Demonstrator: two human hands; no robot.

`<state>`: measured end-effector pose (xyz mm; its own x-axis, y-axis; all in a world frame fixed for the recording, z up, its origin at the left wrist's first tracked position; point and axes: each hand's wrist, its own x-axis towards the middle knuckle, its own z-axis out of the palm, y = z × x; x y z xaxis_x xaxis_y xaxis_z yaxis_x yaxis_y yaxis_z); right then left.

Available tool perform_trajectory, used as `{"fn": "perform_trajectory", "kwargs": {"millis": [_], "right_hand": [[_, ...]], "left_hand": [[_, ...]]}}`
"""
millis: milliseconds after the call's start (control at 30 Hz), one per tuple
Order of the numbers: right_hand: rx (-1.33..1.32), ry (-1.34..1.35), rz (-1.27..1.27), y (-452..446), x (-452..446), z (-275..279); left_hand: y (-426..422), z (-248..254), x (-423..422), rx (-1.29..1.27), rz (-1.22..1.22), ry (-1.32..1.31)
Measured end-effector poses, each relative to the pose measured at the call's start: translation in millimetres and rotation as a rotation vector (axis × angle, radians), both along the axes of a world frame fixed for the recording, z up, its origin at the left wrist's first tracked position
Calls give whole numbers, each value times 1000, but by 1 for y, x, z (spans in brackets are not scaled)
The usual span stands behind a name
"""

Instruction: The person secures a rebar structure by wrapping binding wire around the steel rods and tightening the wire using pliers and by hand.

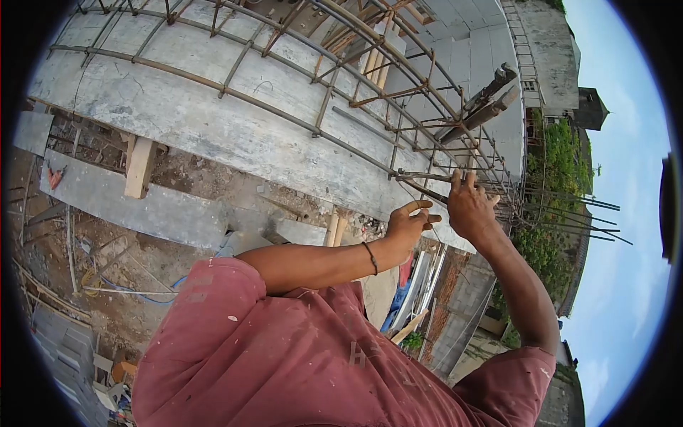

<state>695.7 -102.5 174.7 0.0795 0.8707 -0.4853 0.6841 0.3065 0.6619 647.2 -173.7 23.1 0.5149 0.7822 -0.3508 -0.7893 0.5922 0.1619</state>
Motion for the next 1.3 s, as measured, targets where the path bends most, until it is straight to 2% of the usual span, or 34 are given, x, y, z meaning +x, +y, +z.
{"fn": "perform_trajectory", "kwargs": {"millis": [267,333,500,567,600,667,700,733,800,833,933,967,1167,1300], "right_hand": [[52,-361,318,-29,-47,-13],[113,-569,460,-31,-62,-20],[-32,-635,372,-22,-77,-21],[-291,-438,538,-6,-60,-9],[-295,-438,539,-5,-57,-5],[-75,-275,565,-5,-57,3],[-64,-315,353,-1,-56,-3],[-65,-314,351,-1,-55,-1],[-234,-70,181,0,-52,3],[-220,-76,301,-3,-50,1],[-221,8,175,-2,-41,4],[-184,23,140,-1,-23,1],[-194,150,233,31,30,0],[-204,157,306,38,42,-3]], "left_hand": [[3,6,-7,-48,9,-48],[4,8,-13,-53,4,-47],[8,7,-14,-51,-30,-18],[10,15,-24,-80,-43,-71],[11,19,-30,-104,-55,-123],[14,18,-26,-94,-44,-119],[14,17,-24,-78,-34,-112],[14,15,-22,-79,-36,-111],[14,13,-20,-74,-40,-111],[15,12,-19,-73,-40,-110],[13,2,-15,-55,19,-131],[12,1,-19,-68,-54,-136],[24,-4,-6,-62,-199,-134],[32,-7,-5,-116,-147,-172]]}}
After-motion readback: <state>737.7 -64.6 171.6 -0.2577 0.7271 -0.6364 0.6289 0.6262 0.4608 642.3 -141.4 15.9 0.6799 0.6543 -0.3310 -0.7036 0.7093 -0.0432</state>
